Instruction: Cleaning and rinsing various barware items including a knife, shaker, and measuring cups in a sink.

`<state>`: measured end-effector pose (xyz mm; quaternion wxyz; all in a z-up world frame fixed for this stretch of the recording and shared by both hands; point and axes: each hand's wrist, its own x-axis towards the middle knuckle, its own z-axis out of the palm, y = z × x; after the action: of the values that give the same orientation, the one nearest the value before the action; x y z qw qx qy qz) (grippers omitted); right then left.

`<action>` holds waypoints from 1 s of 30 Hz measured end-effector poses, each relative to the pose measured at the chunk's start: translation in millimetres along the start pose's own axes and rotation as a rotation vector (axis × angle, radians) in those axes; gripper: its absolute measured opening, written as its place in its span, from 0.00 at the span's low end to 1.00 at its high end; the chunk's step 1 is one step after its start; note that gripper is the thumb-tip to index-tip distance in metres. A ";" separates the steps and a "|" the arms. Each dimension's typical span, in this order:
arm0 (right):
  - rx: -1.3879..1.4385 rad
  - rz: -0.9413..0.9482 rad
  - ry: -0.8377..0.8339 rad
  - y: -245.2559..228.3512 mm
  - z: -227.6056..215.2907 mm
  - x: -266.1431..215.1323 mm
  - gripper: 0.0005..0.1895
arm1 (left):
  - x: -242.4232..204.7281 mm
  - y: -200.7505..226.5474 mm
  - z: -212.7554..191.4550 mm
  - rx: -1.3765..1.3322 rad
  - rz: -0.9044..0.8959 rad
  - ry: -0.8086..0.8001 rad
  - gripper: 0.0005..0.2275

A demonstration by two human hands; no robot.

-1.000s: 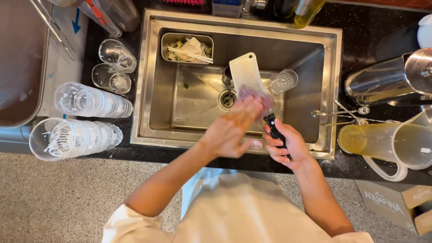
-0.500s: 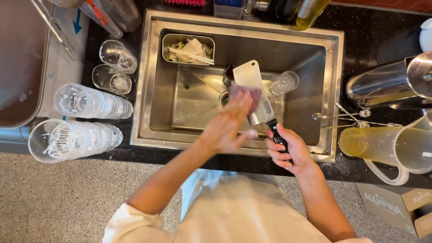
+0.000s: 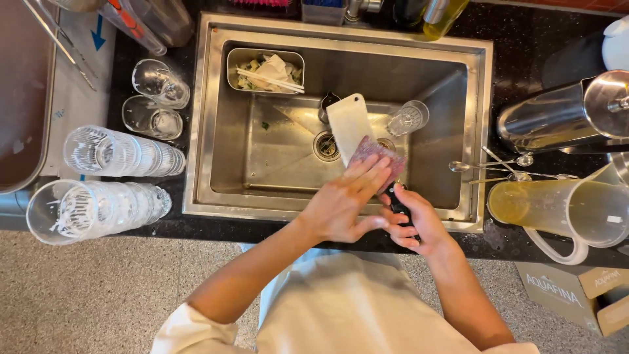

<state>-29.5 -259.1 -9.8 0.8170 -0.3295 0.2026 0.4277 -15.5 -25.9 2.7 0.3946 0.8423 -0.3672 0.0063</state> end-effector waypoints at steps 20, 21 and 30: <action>-0.065 -0.006 -0.024 0.2 12.0 5.7 0.19 | -1.8 -54.6 16.6 -0.167 -0.324 0.639 0.11; -0.091 -0.022 0.012 1.1 11.9 5.8 0.19 | -4.2 -54.0 16.3 -0.212 -0.340 0.647 0.10; -0.335 -0.071 0.265 11.5 9.5 22.0 0.17 | -67.6 -32.3 -29.8 -0.388 -0.699 0.669 0.10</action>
<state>-26.4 -235.1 -20.8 0.7316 -0.5208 0.2226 0.3794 -36.4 49.1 -18.5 0.6175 0.7781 0.0877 0.0747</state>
